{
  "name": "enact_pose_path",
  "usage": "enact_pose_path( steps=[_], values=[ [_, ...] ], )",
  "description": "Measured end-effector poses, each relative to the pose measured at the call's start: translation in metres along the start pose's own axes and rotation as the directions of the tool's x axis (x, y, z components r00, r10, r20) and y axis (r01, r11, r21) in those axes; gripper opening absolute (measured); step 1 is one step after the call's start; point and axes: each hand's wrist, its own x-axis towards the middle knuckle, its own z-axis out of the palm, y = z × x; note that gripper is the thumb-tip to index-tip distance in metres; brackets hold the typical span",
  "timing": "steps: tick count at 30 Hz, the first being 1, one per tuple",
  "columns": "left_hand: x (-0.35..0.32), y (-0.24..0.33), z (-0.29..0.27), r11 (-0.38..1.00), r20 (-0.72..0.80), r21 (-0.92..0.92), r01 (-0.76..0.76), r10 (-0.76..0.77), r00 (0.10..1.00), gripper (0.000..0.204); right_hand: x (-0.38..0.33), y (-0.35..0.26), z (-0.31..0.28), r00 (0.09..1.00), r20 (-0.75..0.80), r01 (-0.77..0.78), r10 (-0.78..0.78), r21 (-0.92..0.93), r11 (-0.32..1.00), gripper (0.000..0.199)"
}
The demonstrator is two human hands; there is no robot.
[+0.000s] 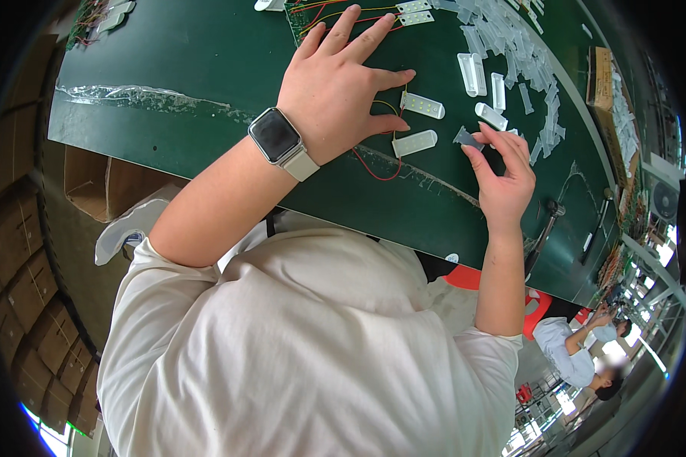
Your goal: The person assembles LED light modules by inserting LED circuit boards into plastic casings, fitting plastic covers over them, and tapping the covers with a small mallet to secure them.
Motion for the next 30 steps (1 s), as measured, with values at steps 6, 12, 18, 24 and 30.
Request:
enact_pose_path(
  steps=[6,12,18,24,30],
  values=[
    [-0.001,-0.001,-0.001,1.0,0.005,-0.009,0.005,-0.005,1.0,0.055,0.038,-0.029,0.017,0.995,0.049,0.088,-0.087,-0.028,0.996,0.044],
    [-0.002,-0.001,0.001,0.999,-0.003,-0.036,0.009,-0.009,1.0,0.055,0.05,-0.035,0.04,0.979,0.144,0.152,-0.147,-0.02,0.988,0.038],
    [-0.003,-0.002,0.003,1.0,-0.012,-0.007,0.014,-0.014,1.0,0.055,0.048,-0.035,0.042,0.987,0.144,0.077,-0.075,-0.004,0.997,0.035],
    [-0.001,-0.001,0.001,0.999,-0.006,-0.038,0.012,-0.012,1.0,0.055,0.048,-0.032,0.039,0.981,0.17,0.102,-0.095,-0.031,0.994,0.032],
    [0.004,0.007,0.01,1.0,-0.085,-0.014,-0.014,0.013,0.996,0.058,0.028,-0.027,-0.011,0.991,0.02,0.135,-0.134,-0.183,0.974,0.032]
  ],
)
